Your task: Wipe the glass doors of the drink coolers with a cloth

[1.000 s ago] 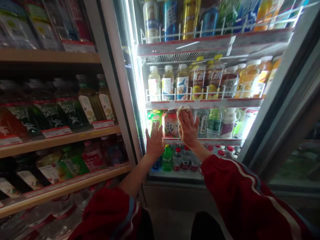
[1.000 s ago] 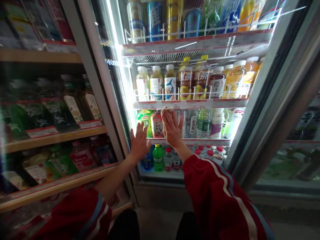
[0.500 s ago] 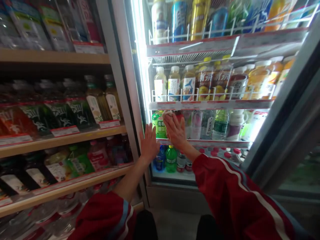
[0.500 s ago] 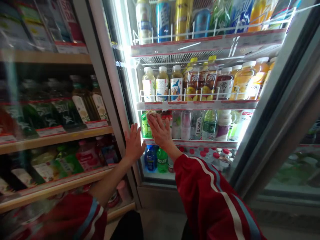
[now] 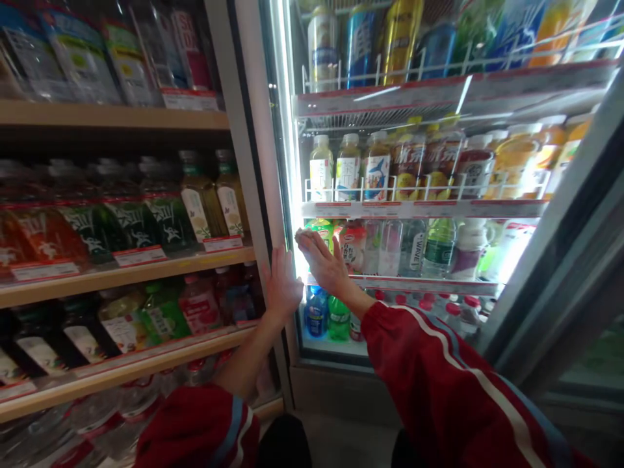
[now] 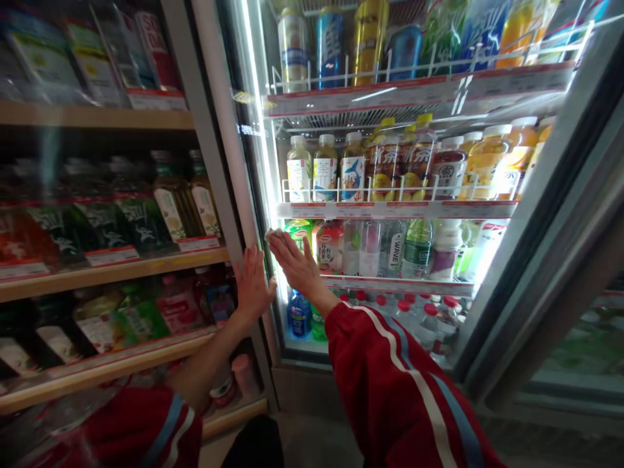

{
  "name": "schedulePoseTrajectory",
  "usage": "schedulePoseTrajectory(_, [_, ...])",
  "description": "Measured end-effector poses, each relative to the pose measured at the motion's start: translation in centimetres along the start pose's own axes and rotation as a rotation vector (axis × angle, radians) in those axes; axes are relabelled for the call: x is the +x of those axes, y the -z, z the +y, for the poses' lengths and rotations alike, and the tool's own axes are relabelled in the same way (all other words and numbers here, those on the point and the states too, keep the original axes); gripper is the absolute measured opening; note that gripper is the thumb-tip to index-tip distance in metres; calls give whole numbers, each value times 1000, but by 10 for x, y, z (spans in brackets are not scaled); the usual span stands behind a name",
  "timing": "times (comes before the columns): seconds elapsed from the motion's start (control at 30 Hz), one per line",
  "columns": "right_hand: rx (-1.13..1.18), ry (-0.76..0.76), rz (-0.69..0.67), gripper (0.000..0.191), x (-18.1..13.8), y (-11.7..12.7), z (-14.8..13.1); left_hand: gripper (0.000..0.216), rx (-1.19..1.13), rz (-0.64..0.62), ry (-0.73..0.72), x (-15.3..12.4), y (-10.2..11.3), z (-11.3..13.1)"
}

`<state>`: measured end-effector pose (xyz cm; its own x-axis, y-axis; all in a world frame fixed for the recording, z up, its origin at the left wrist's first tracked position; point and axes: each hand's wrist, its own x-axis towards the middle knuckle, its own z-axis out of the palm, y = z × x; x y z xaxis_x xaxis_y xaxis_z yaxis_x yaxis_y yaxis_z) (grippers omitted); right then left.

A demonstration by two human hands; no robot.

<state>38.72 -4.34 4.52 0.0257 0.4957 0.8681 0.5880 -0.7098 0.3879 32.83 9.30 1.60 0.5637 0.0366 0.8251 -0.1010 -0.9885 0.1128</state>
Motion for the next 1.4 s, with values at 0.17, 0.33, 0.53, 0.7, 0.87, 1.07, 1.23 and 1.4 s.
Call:
schedulePoseTrajectory(0.17, [46,36,-27,53,5,-12,-9,75,20,-46,26,0,5,-3])
schedulePoseTrajectory(0.33, [62,66,-81,52,10,-12,-15,75,13,-37,41,0,8,-3])
schedulePoseTrajectory(0.53, [52,97,-114,52,19,-8,-13,75,-12,14,6,-3,3,0])
schedulePoseTrajectory(0.7, [57,73,-97,48,26,-5,-7,76,-5,30,0,1,5,4])
schedulePoseTrajectory(0.87, [43,8,-56,49,29,-4,1,74,-3,36,-12,7,8,5])
schedulePoseTrajectory(1.07, [-11,-36,34,53,26,-2,17,75,-12,50,-45,14,8,9])
schedulePoseTrajectory(1.23, [-38,-93,-2,51,18,11,32,74,-21,49,-68,19,8,22])
schedulePoseTrajectory(1.4, [-106,-125,-8,49,10,26,48,76,-39,42,-100,23,6,34])
